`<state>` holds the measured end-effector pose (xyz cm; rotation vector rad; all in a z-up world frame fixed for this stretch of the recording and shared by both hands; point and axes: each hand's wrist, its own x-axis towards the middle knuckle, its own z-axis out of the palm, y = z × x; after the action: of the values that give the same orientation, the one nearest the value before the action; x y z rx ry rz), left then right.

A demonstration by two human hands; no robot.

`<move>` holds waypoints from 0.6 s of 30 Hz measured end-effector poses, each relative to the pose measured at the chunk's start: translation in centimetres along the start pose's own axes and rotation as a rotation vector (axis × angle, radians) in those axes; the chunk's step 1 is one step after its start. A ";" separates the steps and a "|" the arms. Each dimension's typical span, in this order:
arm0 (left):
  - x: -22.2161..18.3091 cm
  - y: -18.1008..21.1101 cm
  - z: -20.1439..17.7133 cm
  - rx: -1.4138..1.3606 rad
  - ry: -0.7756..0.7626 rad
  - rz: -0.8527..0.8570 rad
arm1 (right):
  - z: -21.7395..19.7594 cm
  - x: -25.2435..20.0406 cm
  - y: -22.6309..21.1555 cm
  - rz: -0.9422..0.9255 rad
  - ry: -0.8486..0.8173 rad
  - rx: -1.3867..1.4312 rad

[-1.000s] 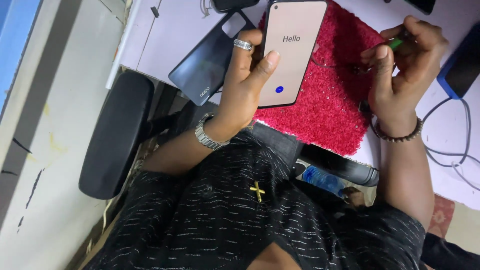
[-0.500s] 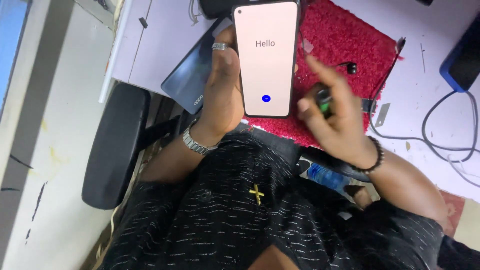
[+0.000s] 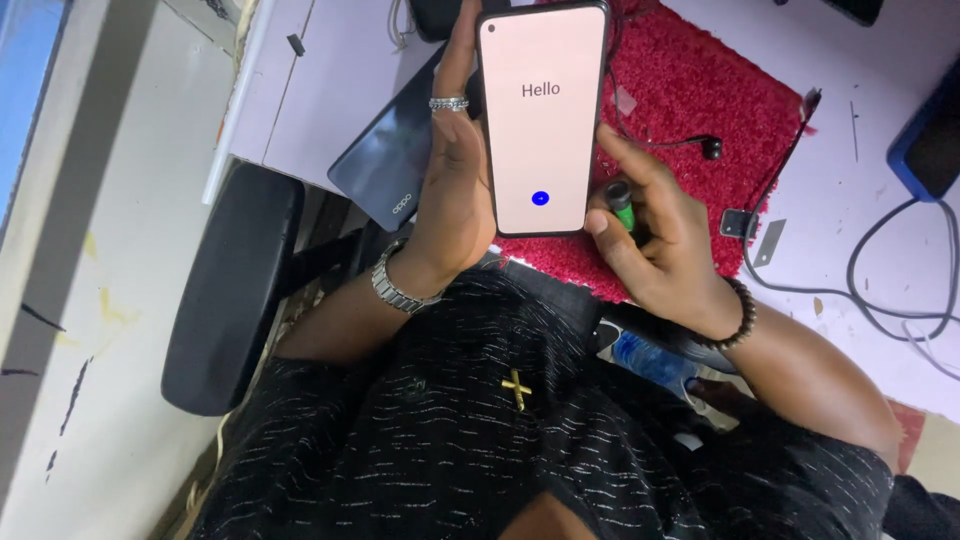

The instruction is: Testing and repairing a mobile phone by navigating the setup menu and adjusting internal components with a tool.

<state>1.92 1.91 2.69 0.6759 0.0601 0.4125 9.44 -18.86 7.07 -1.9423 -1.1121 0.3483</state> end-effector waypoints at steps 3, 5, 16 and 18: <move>0.2 0.3 0.6 -0.025 0.035 -0.032 | 0.0 0.1 0.3 0.000 -0.003 0.051; 0.1 0.1 0.4 -0.037 0.059 -0.038 | 0.0 0.2 0.5 -0.019 -0.008 0.090; -0.7 -0.5 -0.9 0.207 -0.096 0.060 | 0.2 0.3 0.3 0.002 -0.042 0.098; -0.4 -0.3 -0.8 0.218 -0.074 0.061 | 0.1 0.5 0.6 0.002 -0.045 0.146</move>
<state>1.55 1.99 1.84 0.9089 0.0143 0.4429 10.01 -18.53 6.66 -1.8150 -1.0832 0.4641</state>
